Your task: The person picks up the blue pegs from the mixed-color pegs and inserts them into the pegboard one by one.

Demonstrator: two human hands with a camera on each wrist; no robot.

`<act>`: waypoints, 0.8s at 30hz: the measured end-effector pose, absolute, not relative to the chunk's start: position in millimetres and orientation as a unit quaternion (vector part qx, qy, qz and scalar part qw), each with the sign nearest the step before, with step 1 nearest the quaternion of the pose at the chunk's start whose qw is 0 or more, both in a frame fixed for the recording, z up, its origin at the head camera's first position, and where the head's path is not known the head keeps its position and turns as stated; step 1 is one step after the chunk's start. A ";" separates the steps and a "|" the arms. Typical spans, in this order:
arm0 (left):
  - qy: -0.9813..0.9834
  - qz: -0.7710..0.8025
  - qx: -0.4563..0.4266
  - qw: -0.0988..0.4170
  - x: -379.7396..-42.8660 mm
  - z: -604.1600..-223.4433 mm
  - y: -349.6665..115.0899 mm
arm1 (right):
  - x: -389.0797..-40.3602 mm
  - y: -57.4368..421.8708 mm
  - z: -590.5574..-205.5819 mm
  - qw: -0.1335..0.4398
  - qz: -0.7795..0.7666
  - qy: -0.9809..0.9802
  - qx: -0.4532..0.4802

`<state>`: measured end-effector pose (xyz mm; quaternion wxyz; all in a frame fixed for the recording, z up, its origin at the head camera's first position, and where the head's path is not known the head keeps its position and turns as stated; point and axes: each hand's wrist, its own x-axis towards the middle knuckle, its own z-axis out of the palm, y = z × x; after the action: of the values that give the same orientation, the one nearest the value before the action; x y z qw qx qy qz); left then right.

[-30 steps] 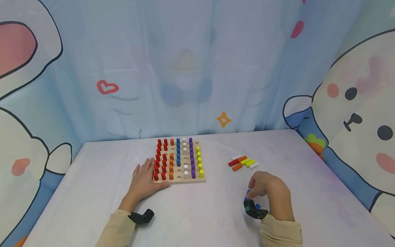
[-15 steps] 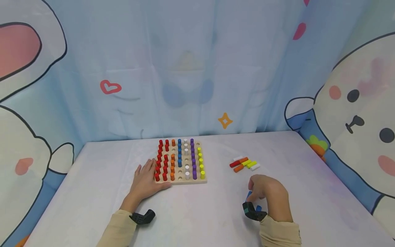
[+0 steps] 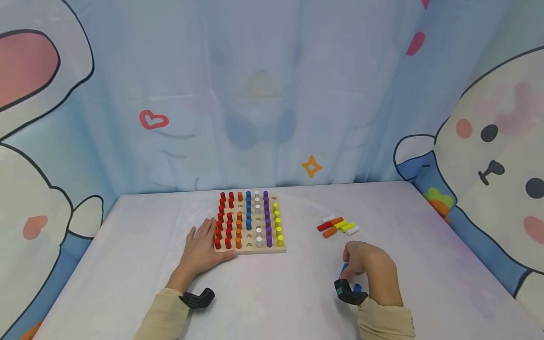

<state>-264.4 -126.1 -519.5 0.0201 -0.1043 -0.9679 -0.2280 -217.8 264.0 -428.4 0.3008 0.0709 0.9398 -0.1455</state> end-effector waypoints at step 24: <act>-0.968 -0.226 -0.105 0.027 -266.8 -522.7 -126.5 | -221.7 257.3 -433.7 0.239 -0.138 0.960 0.056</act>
<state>-266.8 -126.5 -522.7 0.0270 -0.1047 -0.9681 -0.2259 -221.7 257.3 -433.7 0.2389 0.0556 0.9596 -0.1381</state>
